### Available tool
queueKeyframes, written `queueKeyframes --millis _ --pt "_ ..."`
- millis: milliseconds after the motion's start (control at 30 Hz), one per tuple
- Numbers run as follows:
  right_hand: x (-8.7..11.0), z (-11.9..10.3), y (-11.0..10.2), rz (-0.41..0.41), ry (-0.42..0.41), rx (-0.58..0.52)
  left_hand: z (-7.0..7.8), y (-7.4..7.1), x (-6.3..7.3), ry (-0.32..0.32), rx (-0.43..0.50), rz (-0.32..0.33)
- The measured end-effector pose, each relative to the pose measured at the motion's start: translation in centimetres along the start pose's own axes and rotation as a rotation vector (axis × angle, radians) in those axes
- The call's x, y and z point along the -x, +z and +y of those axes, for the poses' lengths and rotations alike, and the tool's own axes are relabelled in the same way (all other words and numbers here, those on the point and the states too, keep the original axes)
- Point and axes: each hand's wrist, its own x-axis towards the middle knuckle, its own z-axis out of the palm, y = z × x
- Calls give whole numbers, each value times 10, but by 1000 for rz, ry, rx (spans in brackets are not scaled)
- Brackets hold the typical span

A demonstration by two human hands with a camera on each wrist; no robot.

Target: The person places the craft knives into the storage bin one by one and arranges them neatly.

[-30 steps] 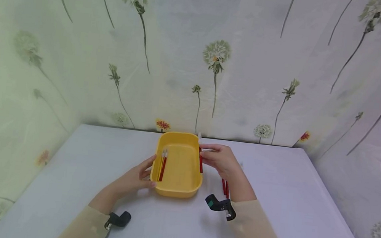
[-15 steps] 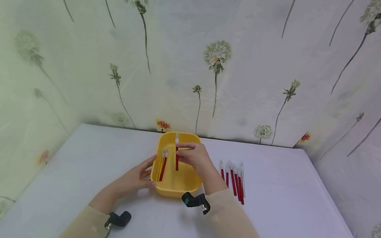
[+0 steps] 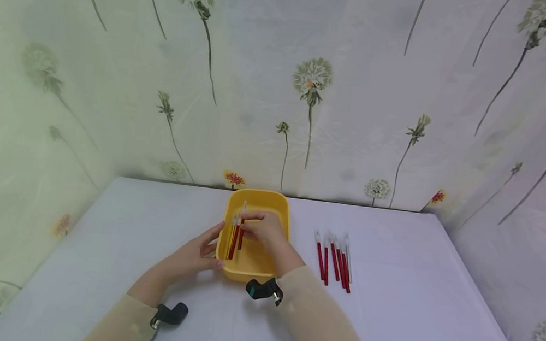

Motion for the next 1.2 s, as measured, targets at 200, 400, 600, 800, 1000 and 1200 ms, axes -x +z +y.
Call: queueKeyframes --millis 200,400,600,800,1000,1200 --pt "-4 10 2 4 44 44 0 0 0 5 0 -8" --pt "-6 12 2 16 89 66 -2 0 0 19 -7 -10" --pt "-9 14 3 3 102 84 -2 0 -1 17 -5 -19" --pt "-8 14 5 -2 106 124 -1 -1 0 20 7 -28" --pt "-9 15 6 -12 91 140 0 -1 1 22 26 -41" --pt "-9 14 4 -30 76 155 0 -1 0 18 12 -35"
